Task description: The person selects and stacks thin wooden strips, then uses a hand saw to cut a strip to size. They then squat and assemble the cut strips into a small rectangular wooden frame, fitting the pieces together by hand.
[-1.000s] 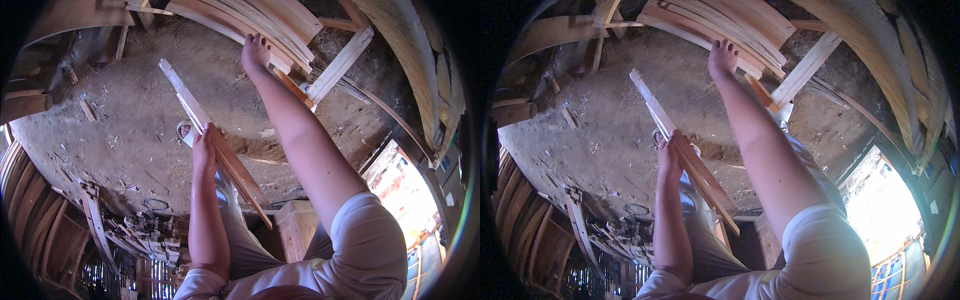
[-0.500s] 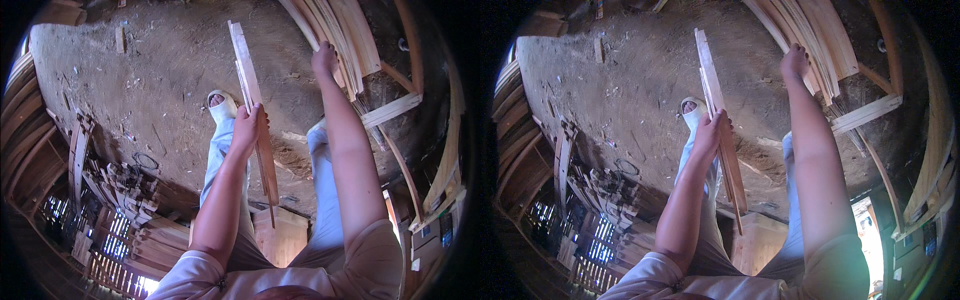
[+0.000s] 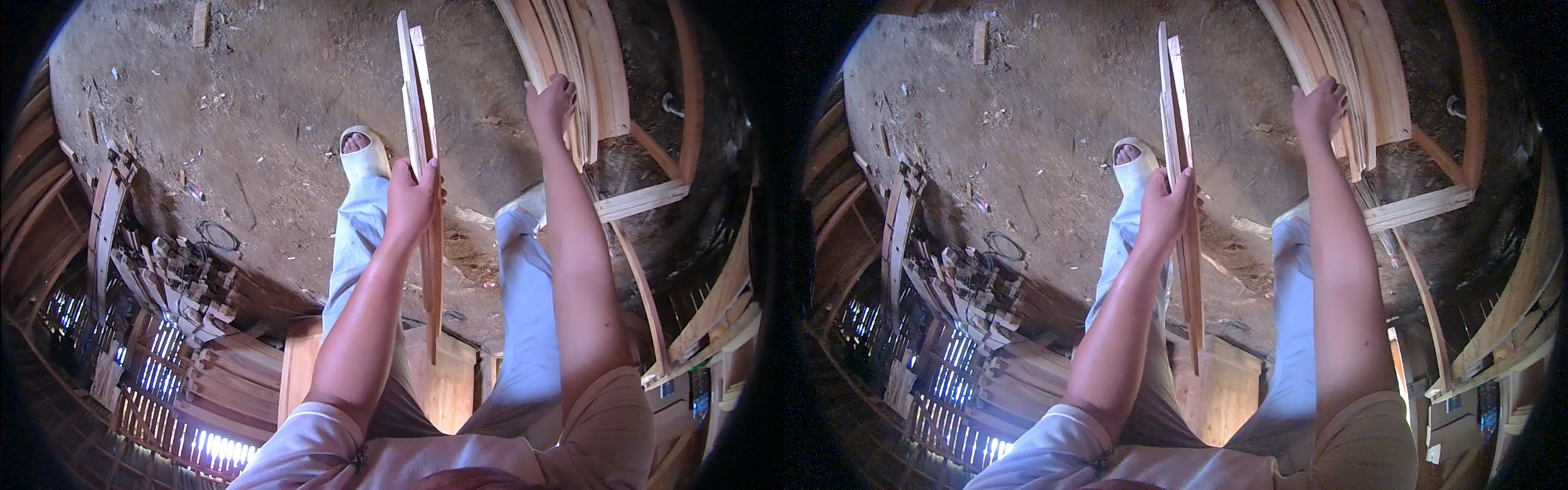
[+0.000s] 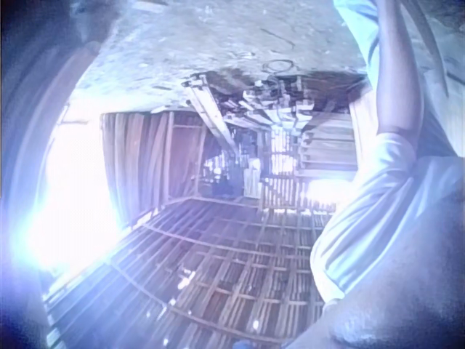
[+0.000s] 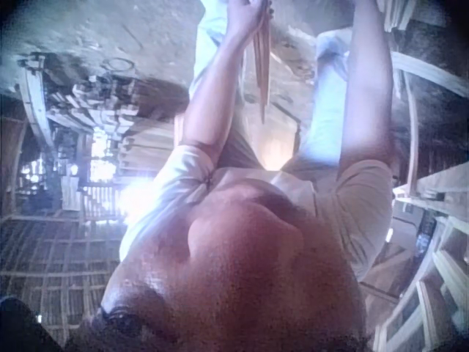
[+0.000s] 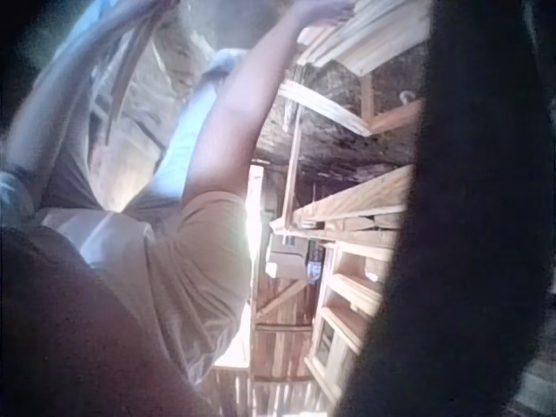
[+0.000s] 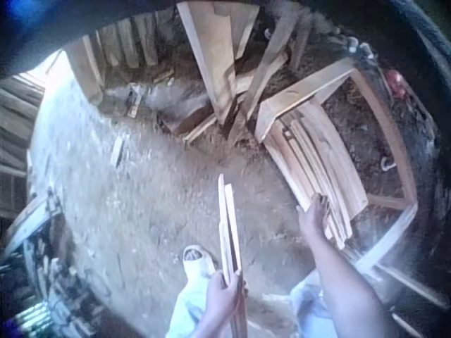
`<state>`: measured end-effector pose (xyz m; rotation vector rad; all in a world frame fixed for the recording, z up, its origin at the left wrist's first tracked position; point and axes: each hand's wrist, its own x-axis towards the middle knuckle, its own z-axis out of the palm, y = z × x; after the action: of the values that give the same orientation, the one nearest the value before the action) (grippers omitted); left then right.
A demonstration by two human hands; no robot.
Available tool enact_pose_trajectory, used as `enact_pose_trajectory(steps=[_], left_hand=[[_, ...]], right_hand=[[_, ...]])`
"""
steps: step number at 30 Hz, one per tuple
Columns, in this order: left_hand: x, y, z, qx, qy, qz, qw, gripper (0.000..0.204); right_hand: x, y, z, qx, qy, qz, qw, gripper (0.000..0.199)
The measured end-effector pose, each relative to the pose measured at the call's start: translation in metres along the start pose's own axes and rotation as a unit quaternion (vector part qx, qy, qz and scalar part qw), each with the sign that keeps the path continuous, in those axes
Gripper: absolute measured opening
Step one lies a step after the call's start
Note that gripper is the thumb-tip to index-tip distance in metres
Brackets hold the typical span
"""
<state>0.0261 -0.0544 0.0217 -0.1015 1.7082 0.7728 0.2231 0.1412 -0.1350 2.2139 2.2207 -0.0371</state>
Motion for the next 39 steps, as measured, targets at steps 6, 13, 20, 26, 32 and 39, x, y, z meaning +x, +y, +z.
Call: enact_pose_trajectory(steps=[6, 13, 20, 26, 32, 39], left_hand=[[-0.003, 0.014, -0.008, -0.066, -0.058, -0.027, 0.996, 0.029], [0.0, 0.021, -0.002, -0.085, -0.093, -0.03, 0.992, 0.024], [0.001, 0.017, -0.005, -0.076, -0.076, -0.057, 0.993, 0.023], [-0.001, 0.025, -0.006, -0.025, -0.057, -0.083, 0.995, 0.024], [0.001, 0.024, -0.008, -0.041, -0.073, -0.061, 0.995, 0.025], [0.0, 0.026, -0.007, -0.046, -0.056, -0.075, 0.995, 0.025]], right_hand=[[-0.066, -0.063, -0.099, 0.493, -0.54, 0.152, 0.665, 0.027], [-0.122, -0.079, -0.139, 0.602, -0.538, 0.232, 0.542, 0.038], [-0.048, -0.022, -0.061, 0.349, -0.289, 0.087, 0.887, 0.034], [0.021, 0.011, -0.011, 0.048, -0.196, 0.036, 0.979, 0.058], [0.03, 0.003, 0.016, -0.014, -0.218, 0.015, 0.976, 0.056], [0.046, 0.022, 0.018, 0.108, -0.22, -0.016, 0.969, 0.042]])
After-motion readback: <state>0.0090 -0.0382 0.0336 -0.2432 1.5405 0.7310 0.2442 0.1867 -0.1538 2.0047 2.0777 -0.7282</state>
